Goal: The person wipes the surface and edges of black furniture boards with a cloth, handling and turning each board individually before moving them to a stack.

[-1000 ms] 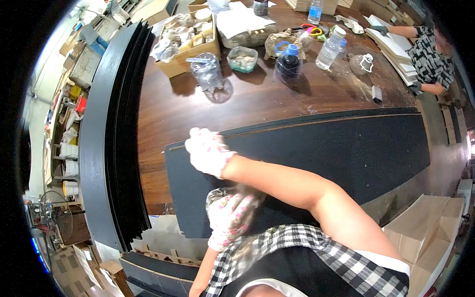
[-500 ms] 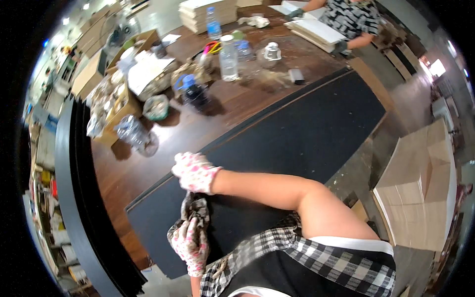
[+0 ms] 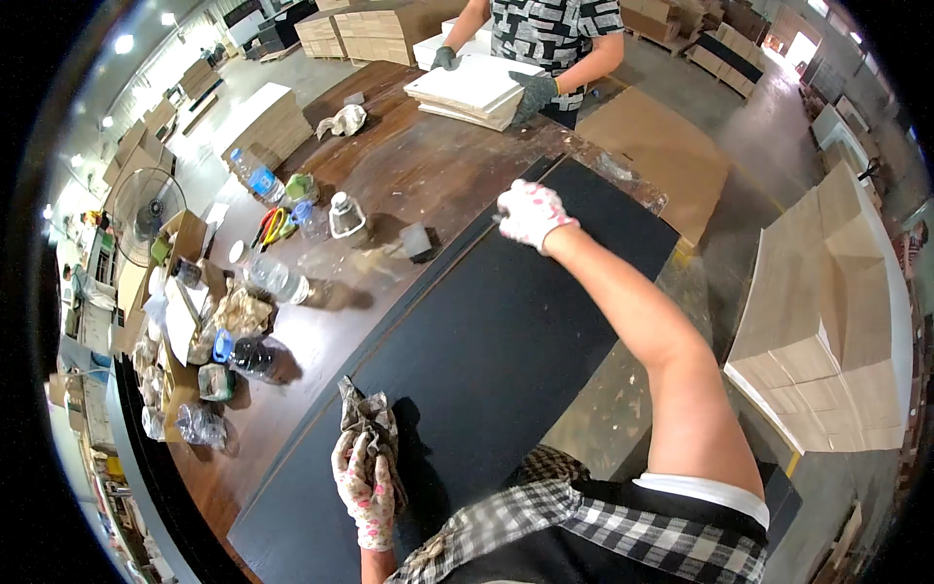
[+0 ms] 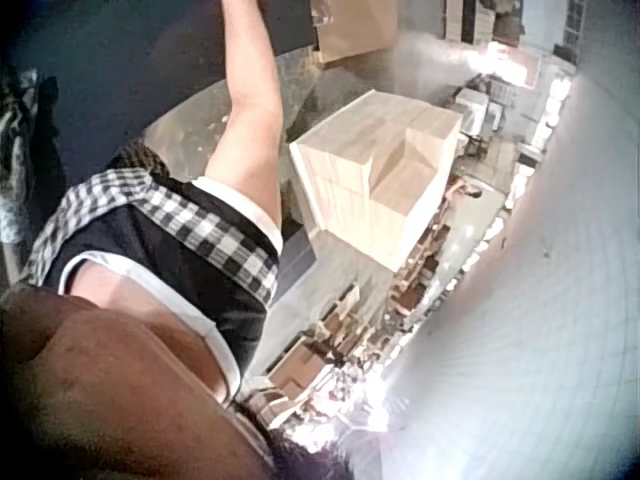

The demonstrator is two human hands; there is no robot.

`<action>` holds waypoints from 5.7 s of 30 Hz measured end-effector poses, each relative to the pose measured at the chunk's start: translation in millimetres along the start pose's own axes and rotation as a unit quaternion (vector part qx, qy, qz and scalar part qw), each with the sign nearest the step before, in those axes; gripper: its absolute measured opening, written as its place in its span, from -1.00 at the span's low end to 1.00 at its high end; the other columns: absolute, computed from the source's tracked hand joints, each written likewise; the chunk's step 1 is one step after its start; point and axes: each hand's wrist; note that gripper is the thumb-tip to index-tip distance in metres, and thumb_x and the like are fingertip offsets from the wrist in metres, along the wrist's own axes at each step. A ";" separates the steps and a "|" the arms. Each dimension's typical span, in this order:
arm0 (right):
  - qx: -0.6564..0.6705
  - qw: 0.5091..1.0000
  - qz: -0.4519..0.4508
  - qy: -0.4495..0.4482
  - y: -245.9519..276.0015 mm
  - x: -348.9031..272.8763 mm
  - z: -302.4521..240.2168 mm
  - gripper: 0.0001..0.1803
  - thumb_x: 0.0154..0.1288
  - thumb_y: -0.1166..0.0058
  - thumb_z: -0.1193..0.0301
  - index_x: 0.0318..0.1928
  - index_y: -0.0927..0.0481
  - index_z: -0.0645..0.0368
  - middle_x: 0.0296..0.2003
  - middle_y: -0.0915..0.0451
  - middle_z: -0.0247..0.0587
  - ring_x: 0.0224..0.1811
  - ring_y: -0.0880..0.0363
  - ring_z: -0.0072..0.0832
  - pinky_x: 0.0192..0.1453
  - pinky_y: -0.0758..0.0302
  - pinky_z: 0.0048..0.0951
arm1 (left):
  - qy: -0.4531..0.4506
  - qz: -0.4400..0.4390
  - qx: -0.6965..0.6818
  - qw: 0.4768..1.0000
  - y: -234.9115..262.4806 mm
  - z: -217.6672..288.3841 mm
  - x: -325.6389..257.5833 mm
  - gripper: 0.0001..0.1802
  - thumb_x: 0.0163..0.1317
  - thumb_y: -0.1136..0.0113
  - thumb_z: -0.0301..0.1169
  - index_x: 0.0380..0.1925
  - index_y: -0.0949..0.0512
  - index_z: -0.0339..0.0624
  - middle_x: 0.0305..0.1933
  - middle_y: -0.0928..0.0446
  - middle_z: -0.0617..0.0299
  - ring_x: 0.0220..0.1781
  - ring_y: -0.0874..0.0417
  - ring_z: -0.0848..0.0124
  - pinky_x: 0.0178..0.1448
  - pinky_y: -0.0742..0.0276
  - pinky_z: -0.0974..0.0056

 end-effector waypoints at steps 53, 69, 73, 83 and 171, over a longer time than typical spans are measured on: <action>0.522 0.771 0.334 -0.146 -90.3 -134.6 70.5 -0.66 0.44 0.00 0.48 0.16 -0.51 0.34 0.13 -0.57 -0.10 0.15 -0.52 -0.39 0.31 -0.39 -0.34 | -0.009 0.042 0.336 0.941 88.0 -98.8 13.3 -0.54 0.24 -0.14 -0.31 0.13 -0.49 -0.23 0.25 -0.46 -0.10 0.34 -0.41 0.00 0.40 -0.26 -0.07; 0.557 0.759 0.326 -0.092 -79.5 -195.2 -25.5 -0.71 0.46 0.03 0.49 0.13 -0.53 0.28 0.22 -0.52 -0.07 0.19 -0.51 -0.42 0.31 -0.39 -0.41 | 0.210 0.089 0.636 0.738 371.6 -349.6 -118.4 -0.79 0.27 -0.07 -0.38 -0.14 -0.60 -0.09 -0.14 -0.66 0.13 -0.11 -0.67 0.16 -0.01 -0.60 0.19; 0.475 0.804 0.349 -0.085 -55.5 -185.9 -22.9 -0.73 0.39 -0.03 0.57 0.08 -0.58 0.22 0.12 -0.59 -0.10 0.11 -0.56 -0.44 0.19 -0.48 -0.45 | 0.179 0.336 0.086 0.921 260.7 -231.6 -2.8 -0.64 0.38 -0.03 -0.30 0.05 -0.56 -0.27 0.03 -0.61 0.07 0.00 -0.62 0.24 0.09 -0.56 0.22; 0.362 0.880 0.294 -0.090 -2.4 -117.3 162.2 -0.71 0.17 -0.29 0.41 -0.08 -0.65 0.18 -0.12 -0.62 -0.20 -0.06 -0.61 -0.41 0.07 -0.51 -0.42 | -0.279 -0.126 0.211 0.928 -83.5 30.3 98.0 -0.68 0.16 -0.14 -0.47 -0.05 -0.62 -0.13 -0.17 -0.63 0.07 -0.18 -0.65 0.15 -0.05 -0.55 0.15; 0.470 0.861 0.125 -0.149 -39.0 -341.3 -168.3 -0.75 0.30 -0.15 0.36 -0.05 -0.54 0.14 -0.13 -0.54 -0.15 -0.08 -0.52 -0.39 0.00 -0.49 -0.26 | -0.139 0.064 0.231 0.961 74.6 -116.1 -2.7 -0.67 0.27 -0.15 -0.33 0.03 -0.58 -0.08 -0.10 -0.61 0.12 -0.05 -0.61 0.12 0.06 -0.52 0.11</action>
Point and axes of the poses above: each hand's wrist, its own x-axis towards the middle knuckle, its own y-axis out of the back of the hand, z = x × y
